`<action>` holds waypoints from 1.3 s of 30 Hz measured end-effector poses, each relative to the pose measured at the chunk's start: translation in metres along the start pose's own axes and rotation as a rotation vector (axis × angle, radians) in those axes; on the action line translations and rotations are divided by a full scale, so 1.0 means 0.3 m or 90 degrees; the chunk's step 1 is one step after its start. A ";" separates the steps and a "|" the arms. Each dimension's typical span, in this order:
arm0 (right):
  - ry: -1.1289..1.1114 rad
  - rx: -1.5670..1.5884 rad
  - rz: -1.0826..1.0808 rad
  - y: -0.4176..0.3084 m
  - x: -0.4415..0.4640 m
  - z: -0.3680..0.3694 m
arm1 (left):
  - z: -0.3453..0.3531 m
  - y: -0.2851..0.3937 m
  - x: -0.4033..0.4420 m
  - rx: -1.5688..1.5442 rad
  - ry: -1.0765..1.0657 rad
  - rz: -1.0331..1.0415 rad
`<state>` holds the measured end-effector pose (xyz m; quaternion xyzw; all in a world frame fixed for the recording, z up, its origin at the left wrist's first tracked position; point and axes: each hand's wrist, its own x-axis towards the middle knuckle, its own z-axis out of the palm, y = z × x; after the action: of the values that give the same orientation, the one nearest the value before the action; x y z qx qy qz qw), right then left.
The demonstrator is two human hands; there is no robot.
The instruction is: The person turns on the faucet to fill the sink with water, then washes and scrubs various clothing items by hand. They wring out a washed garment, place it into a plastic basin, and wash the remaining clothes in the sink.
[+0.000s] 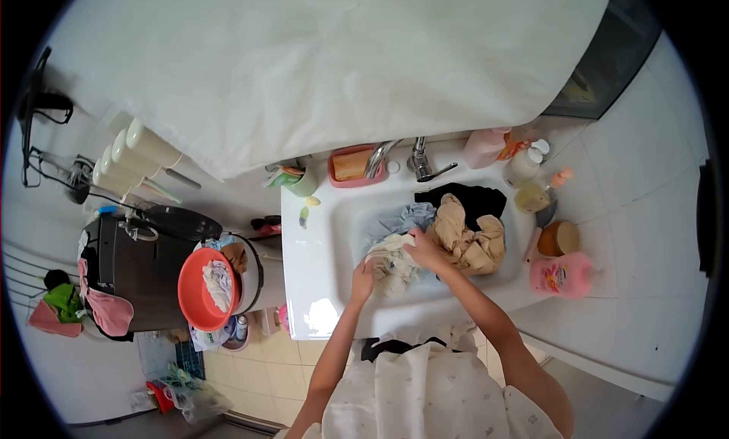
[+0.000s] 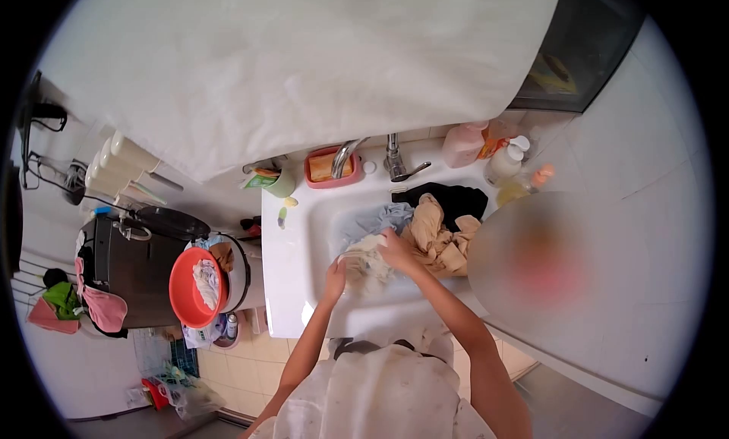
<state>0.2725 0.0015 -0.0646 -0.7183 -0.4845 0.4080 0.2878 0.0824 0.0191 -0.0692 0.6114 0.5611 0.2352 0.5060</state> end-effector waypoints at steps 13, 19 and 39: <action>-0.085 0.058 -0.337 -0.573 -0.250 -0.226 | -0.030 0.040 -0.020 -0.029 0.149 0.210; -0.048 0.179 -0.344 -0.672 -0.305 -0.292 | -0.112 0.123 -0.064 0.002 0.041 0.317; -0.003 0.520 -0.547 -0.921 -0.362 -0.380 | 0.069 0.008 -0.007 0.075 0.018 0.378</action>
<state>0.2222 -0.0007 0.2494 -0.2880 -0.5364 0.4100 0.6791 0.1005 0.0103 -0.0744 0.7739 0.3772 0.3483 0.3707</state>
